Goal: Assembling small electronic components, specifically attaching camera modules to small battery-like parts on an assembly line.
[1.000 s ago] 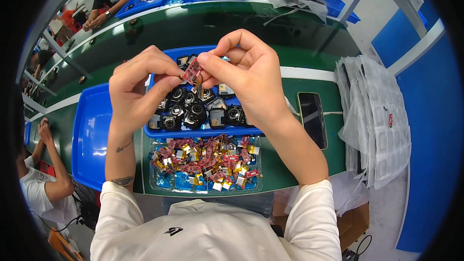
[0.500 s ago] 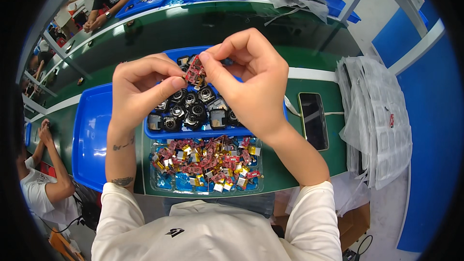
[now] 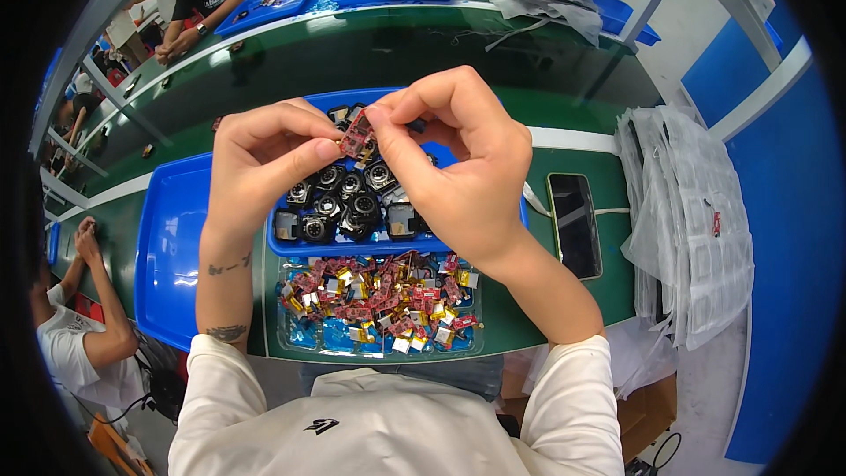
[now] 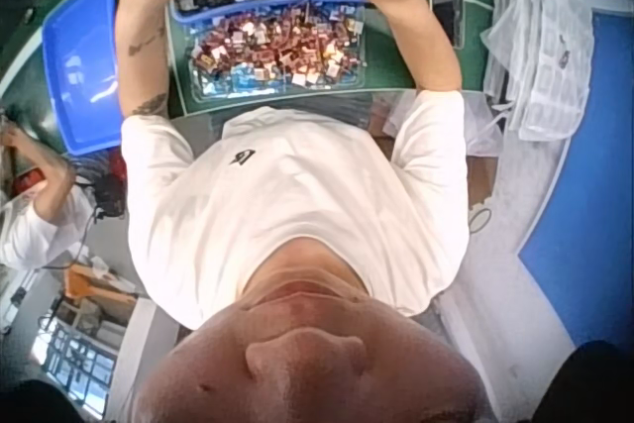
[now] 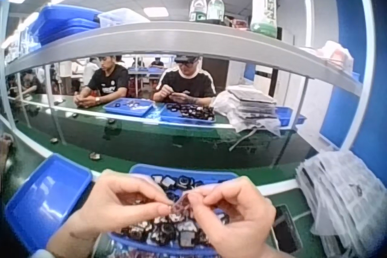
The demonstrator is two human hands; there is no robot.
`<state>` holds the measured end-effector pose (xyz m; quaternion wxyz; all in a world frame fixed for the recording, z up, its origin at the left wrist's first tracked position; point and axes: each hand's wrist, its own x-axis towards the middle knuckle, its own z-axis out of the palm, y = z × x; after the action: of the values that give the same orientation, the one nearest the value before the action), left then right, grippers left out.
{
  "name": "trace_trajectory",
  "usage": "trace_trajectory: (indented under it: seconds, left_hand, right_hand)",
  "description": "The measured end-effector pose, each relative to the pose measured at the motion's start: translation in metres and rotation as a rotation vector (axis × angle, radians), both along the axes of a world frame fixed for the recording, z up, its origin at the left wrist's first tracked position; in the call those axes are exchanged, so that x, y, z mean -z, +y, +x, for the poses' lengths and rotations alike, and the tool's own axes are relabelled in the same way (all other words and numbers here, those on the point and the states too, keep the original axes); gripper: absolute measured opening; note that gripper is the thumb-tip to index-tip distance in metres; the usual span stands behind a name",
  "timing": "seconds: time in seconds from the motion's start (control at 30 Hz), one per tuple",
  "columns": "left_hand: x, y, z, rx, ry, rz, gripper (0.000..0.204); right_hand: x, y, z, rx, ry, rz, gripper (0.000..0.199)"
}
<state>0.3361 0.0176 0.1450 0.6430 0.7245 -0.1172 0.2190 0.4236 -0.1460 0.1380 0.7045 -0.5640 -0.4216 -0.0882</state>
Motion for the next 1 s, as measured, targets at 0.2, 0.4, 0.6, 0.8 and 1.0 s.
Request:
trace_trajectory:
  seconds: [0.2, 0.4, 0.6, 0.8, 1.0]
  left_hand:
    - [0.0, 0.005, 0.0, 0.062, 0.008, -0.032, 0.005]
    - [0.007, 0.001, 0.008, -0.261, -0.404, 0.411, 0.003]
    - [0.008, -0.003, 0.006, -0.008, -0.209, 0.023, 0.003]
    - [0.016, -0.007, 0.011, -0.229, -0.392, 0.242, 0.003]
    - [0.017, -0.01, 0.013, -0.214, -0.392, 0.132, 0.007]
  right_hand:
    - [-0.005, -0.003, -0.003, -0.091, 0.14, -0.026, 0.015]
    - [-0.007, -0.002, -0.001, -0.19, 0.252, 0.048, 0.016]
    - [-0.007, -0.006, 0.005, -0.292, 0.352, 0.079, 0.016]
    - [-0.004, -0.004, 0.004, -0.292, 0.363, 0.1, 0.016]
    - [-0.005, -0.005, 0.005, -0.296, 0.418, 0.097, 0.016]
